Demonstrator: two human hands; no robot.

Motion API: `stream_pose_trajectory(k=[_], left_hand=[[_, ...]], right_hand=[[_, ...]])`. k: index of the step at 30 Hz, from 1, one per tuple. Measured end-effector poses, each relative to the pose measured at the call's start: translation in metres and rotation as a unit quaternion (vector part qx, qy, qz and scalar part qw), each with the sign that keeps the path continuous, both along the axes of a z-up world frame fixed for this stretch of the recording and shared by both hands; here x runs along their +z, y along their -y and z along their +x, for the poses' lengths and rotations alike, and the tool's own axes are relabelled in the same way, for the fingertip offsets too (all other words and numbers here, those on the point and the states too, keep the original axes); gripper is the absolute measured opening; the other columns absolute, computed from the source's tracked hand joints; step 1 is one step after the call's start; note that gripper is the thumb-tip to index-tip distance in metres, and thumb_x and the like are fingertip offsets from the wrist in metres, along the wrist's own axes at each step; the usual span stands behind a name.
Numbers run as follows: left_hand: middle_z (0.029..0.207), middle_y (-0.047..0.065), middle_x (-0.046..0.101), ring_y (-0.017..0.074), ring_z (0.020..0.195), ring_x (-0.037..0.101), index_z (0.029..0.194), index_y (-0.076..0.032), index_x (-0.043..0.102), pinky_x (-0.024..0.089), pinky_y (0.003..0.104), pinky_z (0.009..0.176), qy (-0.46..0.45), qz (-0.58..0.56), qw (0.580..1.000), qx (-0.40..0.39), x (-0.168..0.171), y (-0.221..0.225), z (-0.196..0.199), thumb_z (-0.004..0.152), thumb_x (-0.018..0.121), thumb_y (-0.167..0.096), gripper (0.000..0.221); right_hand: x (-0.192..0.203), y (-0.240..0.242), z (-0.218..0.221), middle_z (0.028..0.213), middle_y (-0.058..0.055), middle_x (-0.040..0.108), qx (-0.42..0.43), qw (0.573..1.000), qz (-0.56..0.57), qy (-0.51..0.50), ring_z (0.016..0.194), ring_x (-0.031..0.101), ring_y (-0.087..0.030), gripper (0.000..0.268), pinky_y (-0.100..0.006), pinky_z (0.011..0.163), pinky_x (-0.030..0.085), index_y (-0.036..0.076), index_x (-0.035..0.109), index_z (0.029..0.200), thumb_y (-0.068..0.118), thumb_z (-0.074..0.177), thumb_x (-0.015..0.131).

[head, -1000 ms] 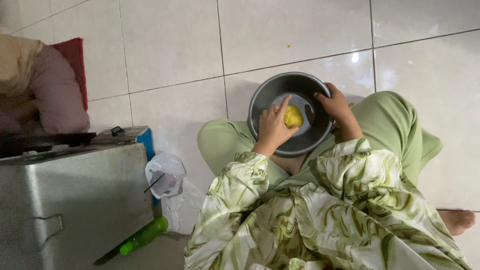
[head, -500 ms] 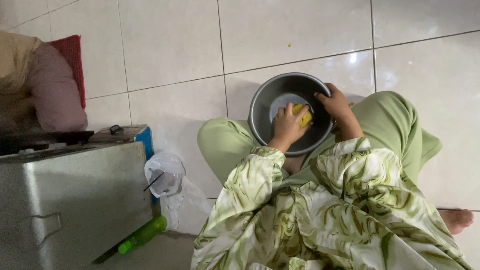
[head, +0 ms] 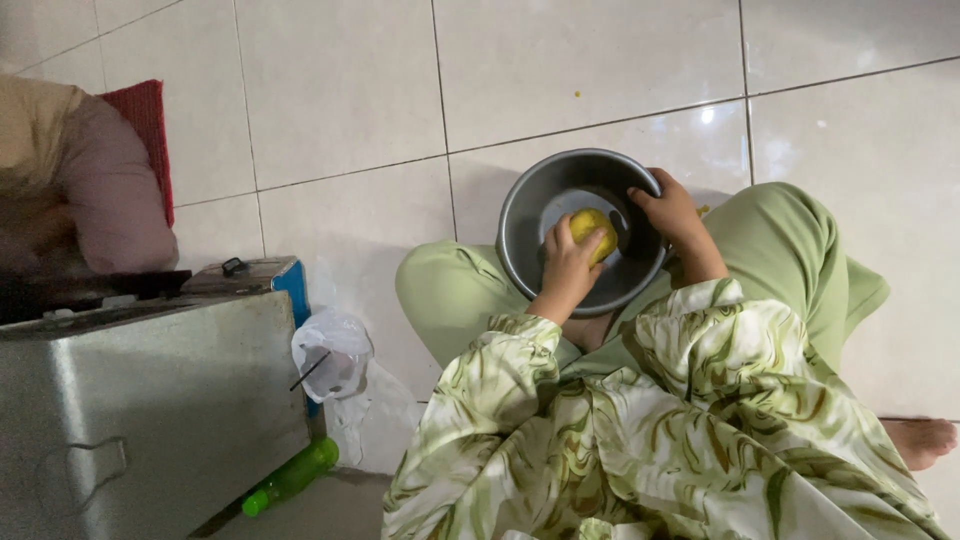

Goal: Kneading a ball of yellow dough in a metal bowl while sitting on the floor.

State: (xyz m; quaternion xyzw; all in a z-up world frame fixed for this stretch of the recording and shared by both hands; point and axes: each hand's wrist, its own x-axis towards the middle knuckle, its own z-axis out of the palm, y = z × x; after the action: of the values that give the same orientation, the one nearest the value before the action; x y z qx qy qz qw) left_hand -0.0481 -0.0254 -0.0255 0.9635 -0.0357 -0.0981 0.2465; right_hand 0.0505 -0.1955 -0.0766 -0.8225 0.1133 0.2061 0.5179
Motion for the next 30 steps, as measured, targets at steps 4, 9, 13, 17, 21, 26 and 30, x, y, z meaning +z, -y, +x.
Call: stream_pose_trajectory(k=[4,9,13,17,21,26,30], left_hand=[[0.128,0.015,0.031,0.0450,0.121,0.039,0.117,-0.027,0.051,0.056,0.054,0.080,0.056,0.054,0.997,-0.013,-0.042,0.007,0.012,0.071,0.077,-0.024,0.052],[0.116,0.016,0.037,0.0449,0.108,0.048,0.110,-0.022,0.052,0.058,0.050,0.074,0.149,0.035,0.987,-0.044,-0.053,-0.007,0.017,0.072,0.076,-0.030,0.046],[0.117,0.015,0.037,0.0465,0.108,0.048,0.117,-0.021,0.049,0.058,0.054,0.077,0.077,-0.013,0.997,-0.017,-0.013,-0.009,0.024,0.074,0.074,-0.036,0.052],[0.128,0.013,0.037,0.0437,0.119,0.043,0.135,-0.029,0.035,0.055,0.059,0.076,-0.043,-0.046,0.998,0.004,0.054,-0.012,0.013,0.078,0.074,-0.029,0.069],[0.137,0.017,0.031,0.0400,0.123,0.043,0.145,-0.023,0.023,0.056,0.056,0.081,-0.013,-0.075,0.997,0.005,0.055,-0.019,0.009,0.091,0.059,-0.021,0.065],[0.151,0.017,0.010,0.0464,0.136,0.017,0.146,-0.032,0.021,0.030,0.075,0.094,-0.050,0.036,0.995,-0.074,-0.014,0.003,0.014,0.081,0.070,-0.039,0.081],[0.153,0.014,0.007,0.0438,0.138,0.013,0.147,-0.042,0.007,0.034,0.072,0.085,-0.074,0.168,0.981,-0.063,-0.050,0.024,0.050,0.072,0.081,-0.035,0.106]], right_hand=[[0.010,-0.003,-0.004,0.100,-0.020,0.063,-0.006,1.000,0.004,0.003,0.099,0.059,-0.039,0.042,-0.050,0.081,0.047,0.018,0.059,0.124,0.031,0.084,0.066],[0.011,-0.007,-0.006,0.100,-0.022,0.064,-0.031,0.999,0.011,0.020,0.099,0.059,-0.042,0.041,-0.051,0.082,0.046,0.016,0.061,0.121,0.031,0.084,0.067],[0.009,-0.001,-0.004,0.100,-0.020,0.064,-0.020,0.999,-0.010,0.029,0.100,0.059,-0.041,0.042,-0.051,0.082,0.046,0.019,0.060,0.122,0.034,0.084,0.066],[0.007,-0.002,-0.011,0.100,-0.022,0.063,-0.019,0.999,0.005,0.039,0.099,0.059,-0.043,0.041,-0.052,0.082,0.046,0.016,0.060,0.123,0.031,0.085,0.066],[0.024,-0.005,-0.008,0.104,-0.020,0.063,-0.011,1.000,0.013,0.024,0.100,0.059,-0.041,0.040,-0.051,0.082,0.046,0.016,0.060,0.122,0.029,0.085,0.066],[0.009,-0.002,-0.006,0.103,-0.021,0.063,-0.001,1.000,0.005,0.014,0.101,0.058,-0.042,0.041,-0.052,0.082,0.047,0.016,0.059,0.124,0.028,0.085,0.065],[0.011,0.001,-0.003,0.104,-0.022,0.062,-0.024,0.999,0.016,0.016,0.101,0.058,-0.042,0.040,-0.052,0.081,0.046,0.014,0.059,0.124,0.027,0.086,0.063]])
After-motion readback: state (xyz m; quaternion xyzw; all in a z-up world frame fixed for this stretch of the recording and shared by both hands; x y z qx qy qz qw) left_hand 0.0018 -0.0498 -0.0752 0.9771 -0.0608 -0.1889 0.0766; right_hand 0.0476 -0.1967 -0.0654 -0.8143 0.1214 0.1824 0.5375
